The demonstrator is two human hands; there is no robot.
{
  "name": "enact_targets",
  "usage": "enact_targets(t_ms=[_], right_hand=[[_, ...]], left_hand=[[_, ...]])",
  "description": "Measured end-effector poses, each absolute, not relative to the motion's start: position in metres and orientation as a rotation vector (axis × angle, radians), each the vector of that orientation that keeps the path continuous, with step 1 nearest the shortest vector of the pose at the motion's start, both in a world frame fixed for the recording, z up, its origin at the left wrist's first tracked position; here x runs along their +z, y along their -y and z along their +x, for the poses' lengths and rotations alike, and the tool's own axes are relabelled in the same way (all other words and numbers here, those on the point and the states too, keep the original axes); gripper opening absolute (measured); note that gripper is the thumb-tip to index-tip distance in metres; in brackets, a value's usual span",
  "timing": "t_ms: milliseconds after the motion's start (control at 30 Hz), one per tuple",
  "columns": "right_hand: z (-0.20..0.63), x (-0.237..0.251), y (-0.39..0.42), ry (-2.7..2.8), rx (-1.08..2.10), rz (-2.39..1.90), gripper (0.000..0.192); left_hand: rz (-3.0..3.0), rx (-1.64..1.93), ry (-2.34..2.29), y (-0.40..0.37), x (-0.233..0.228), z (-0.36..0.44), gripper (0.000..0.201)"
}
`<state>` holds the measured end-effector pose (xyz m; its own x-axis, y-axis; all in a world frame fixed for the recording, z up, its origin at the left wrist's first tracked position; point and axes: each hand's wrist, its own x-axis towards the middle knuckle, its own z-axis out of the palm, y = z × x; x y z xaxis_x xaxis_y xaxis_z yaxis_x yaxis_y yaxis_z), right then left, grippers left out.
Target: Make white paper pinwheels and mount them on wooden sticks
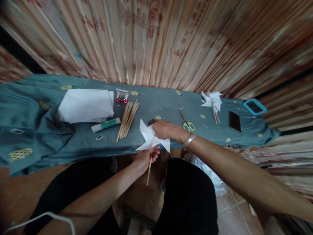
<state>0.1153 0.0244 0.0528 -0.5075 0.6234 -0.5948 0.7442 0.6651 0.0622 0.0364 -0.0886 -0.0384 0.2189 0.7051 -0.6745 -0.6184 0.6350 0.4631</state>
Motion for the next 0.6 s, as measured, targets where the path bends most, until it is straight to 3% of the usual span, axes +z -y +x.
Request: enact_targets(t_ms=[600], right_hand=[[0.103,0.053,-0.019,-2.258,-0.161,0.930,0.026]], left_hand=[[0.105,0.917,-0.990,0.090,-0.038,0.036,0.015]])
